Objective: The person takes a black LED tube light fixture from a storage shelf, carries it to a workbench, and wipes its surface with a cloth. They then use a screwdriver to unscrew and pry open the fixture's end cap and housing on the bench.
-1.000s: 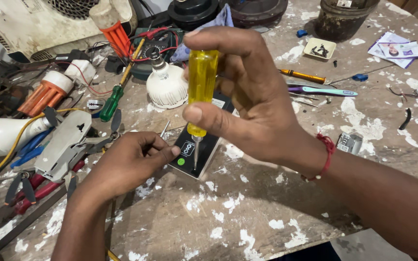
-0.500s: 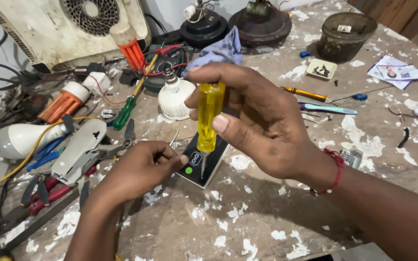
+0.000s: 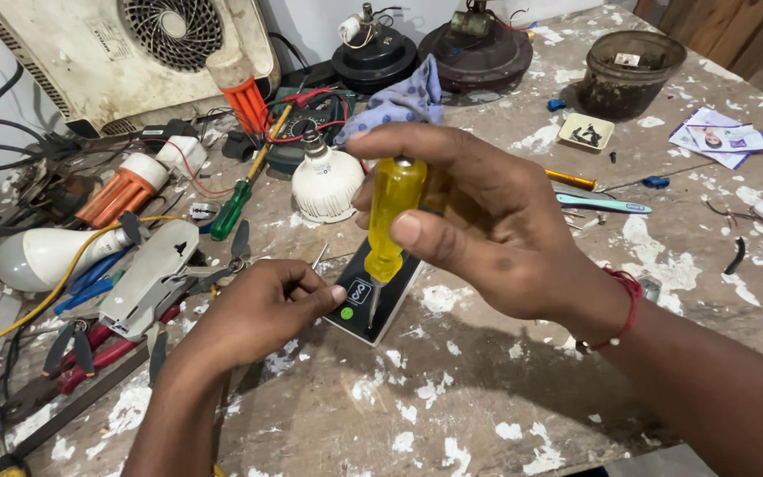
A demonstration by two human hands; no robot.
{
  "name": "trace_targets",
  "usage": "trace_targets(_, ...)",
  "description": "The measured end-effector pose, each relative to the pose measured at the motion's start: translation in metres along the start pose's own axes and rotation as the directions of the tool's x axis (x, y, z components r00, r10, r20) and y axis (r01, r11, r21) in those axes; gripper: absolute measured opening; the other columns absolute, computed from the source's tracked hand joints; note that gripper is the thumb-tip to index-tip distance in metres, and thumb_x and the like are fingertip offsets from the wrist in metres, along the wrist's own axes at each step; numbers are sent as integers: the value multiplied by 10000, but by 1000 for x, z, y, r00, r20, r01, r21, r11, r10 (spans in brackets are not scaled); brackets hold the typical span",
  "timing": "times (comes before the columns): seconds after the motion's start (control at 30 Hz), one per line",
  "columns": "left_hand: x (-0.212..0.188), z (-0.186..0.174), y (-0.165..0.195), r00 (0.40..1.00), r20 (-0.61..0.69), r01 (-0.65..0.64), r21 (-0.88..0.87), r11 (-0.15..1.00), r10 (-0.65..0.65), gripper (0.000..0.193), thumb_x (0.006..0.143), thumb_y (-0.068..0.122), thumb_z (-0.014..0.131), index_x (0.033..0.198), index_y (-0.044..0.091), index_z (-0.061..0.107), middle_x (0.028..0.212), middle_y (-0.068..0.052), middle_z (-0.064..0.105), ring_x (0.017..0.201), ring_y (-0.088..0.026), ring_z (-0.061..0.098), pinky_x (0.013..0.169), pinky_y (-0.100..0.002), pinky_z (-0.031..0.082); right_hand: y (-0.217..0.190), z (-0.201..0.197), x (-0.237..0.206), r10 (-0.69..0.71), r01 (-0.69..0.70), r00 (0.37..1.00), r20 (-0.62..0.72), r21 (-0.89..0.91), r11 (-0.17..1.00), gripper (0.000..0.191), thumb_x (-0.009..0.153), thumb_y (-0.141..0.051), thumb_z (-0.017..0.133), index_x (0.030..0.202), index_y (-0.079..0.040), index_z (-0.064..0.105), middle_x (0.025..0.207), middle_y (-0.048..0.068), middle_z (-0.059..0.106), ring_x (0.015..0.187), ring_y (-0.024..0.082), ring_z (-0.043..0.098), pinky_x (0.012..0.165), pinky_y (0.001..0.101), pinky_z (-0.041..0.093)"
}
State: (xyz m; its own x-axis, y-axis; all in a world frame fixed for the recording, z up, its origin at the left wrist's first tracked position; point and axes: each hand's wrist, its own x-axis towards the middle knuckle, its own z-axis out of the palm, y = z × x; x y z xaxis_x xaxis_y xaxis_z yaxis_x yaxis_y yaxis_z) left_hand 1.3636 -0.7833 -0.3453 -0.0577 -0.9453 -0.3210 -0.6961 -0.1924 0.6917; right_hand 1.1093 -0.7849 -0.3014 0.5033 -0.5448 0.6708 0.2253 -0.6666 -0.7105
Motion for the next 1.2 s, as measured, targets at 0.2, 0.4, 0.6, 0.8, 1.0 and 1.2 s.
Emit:
trace_targets(0.2, 1, 1, -1, 1000, -8, -6, -8, 1000, 6, 381, 850, 407, 780, 838, 28, 746, 635, -49, 676, 583, -141, 601, 542, -317, 456, 6, -4, -1, 8, -6, 1000, -27, 65, 998, 410, 1121, -194, 516, 1488, -122, 347, 1222, 128, 672, 1139, 179, 704, 1043, 373, 621)
trace_targets(0.4, -1, 0, 0, 1000, -14, -4, 3, 1000, 4, 388, 848, 411, 783, 847, 24, 746, 637, -56, 678, 582, -142, 603, 542, -318, 458, 20, -3, 0, -57, 59, 998, -36, 55, 997, 380, 1112, -157, 577, 1425, -116, 364, 1222, 120, 611, 1196, 170, 664, 1073, 383, 641)
trace_targets(0.6, -2, 1, 2, 1000, -13, 13, -18, 1000, -13, 381, 856, 410, 789, 856, 32, 744, 631, -49, 689, 584, -139, 627, 548, -313, 473, 22, 8, 0, -31, 29, 994, -104, -19, 999, 429, 1113, -93, 641, 1471, -91, 405, 1300, 84, 501, 1205, 152, 594, 1096, 388, 600)
trace_targets(0.8, -1, 1, 0, 1000, -5, 10, 1, 1000, -10, 382, 869, 406, 784, 846, 26, 748, 621, -51, 666, 569, -139, 596, 538, -315, 450, 11, 4, -1, 83, -80, 994, -65, 43, 996, 479, 1056, -218, 573, 1484, -105, 390, 1307, 80, 614, 1244, 174, 670, 1121, 358, 593)
trace_targets(1.0, 3, 2, -5, 1000, 0, -30, -34, 999, 30, 343, 838, 363, 760, 842, 21, 744, 618, -47, 659, 558, -134, 581, 516, -322, 441, 24, 0, 1, -80, 78, 993, -86, -31, 996, 482, 1118, -216, 661, 1506, -85, 407, 1316, 73, 535, 1228, 176, 612, 1119, 358, 563)
trace_targets(1.2, 3, 2, -6, 999, -6, -44, 0, 999, 44, 376, 852, 399, 775, 842, 24, 756, 613, -45, 662, 567, -134, 584, 523, -318, 444, 24, -3, 3, -16, 13, 995, -100, -26, 1000, 459, 1100, -212, 674, 1478, -65, 458, 1321, 77, 595, 1243, 163, 658, 1111, 362, 580)
